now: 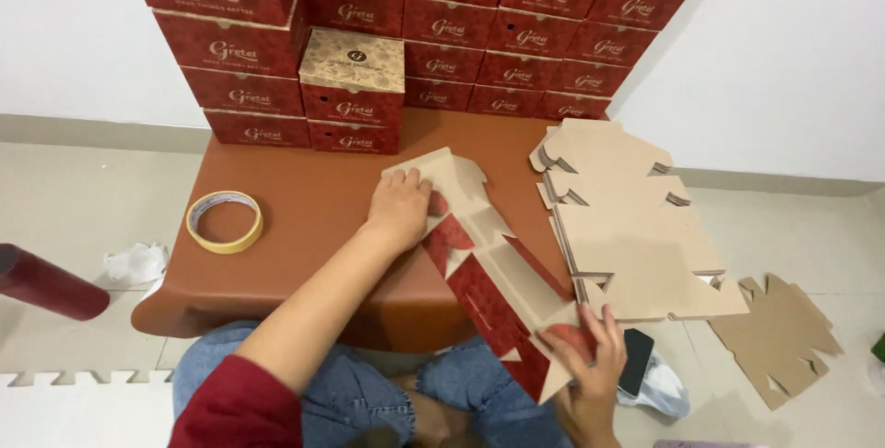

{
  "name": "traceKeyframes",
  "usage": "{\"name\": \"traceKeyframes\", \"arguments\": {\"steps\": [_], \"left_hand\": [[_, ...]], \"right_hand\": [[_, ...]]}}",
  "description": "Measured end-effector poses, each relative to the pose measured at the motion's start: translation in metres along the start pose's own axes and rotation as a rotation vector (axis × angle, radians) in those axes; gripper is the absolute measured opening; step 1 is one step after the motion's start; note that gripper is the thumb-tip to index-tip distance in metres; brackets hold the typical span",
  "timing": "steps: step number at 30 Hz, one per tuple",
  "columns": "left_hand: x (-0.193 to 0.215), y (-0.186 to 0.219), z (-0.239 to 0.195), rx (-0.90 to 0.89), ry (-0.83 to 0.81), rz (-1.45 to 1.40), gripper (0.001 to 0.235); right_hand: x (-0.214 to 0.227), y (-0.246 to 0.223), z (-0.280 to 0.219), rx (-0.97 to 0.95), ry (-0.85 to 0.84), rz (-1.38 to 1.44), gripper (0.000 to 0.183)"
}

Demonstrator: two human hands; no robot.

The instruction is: Assembling cardboard gift boxes by folding pre-cut sheets and placing smaller boxes inside them.

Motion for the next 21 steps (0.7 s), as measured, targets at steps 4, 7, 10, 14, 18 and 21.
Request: {"name": "traceKeyframes", "arguments": {"steps": [4, 7, 10, 14, 18, 21], "left_hand": [[0.051, -0.031, -0.069, -0.051, 0.07, -0.101, 0.028], [0.088, -0.05, -0.111, 0.037, -0.023, -0.295, 0.02], [0.107, -0.075, -0.136, 0.134, -0.022, -0.377, 0.024], [0.107, -0.106, -0.153, 0.352, -0.134, -0.319, 0.027], [0.121, -0.107, -0.167, 0.437, 0.01, -0.317, 0.045], [0.135, -0.083, -0.169, 0.304, 0.248, -0.34, 0.048]], "right_hand": [[0.025, 0.014, 0.017, -0.071, 0.036, 0.197, 0.03], [0.033, 0.015, 0.044, -0.107, 0.078, 0.268, 0.023], [0.022, 0.015, 0.08, -0.075, 0.05, 0.364, 0.039], [-0.001, 0.018, 0.12, -0.065, -0.016, 0.441, 0.041], [-0.009, 0.003, 0.12, -0.215, -0.115, 0.565, 0.04], [-0.033, 0.014, 0.098, -0.247, -0.158, 0.511, 0.05]]}}
Point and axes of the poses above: each hand's wrist, its own z-axis towards the middle knuckle, its own x-axis out of the back of the hand, y = z × x, the point moved 6 cm from there along z, towards the middle knuckle, and after that the axes turned 14 degrees about x, right-handed, at the moved point
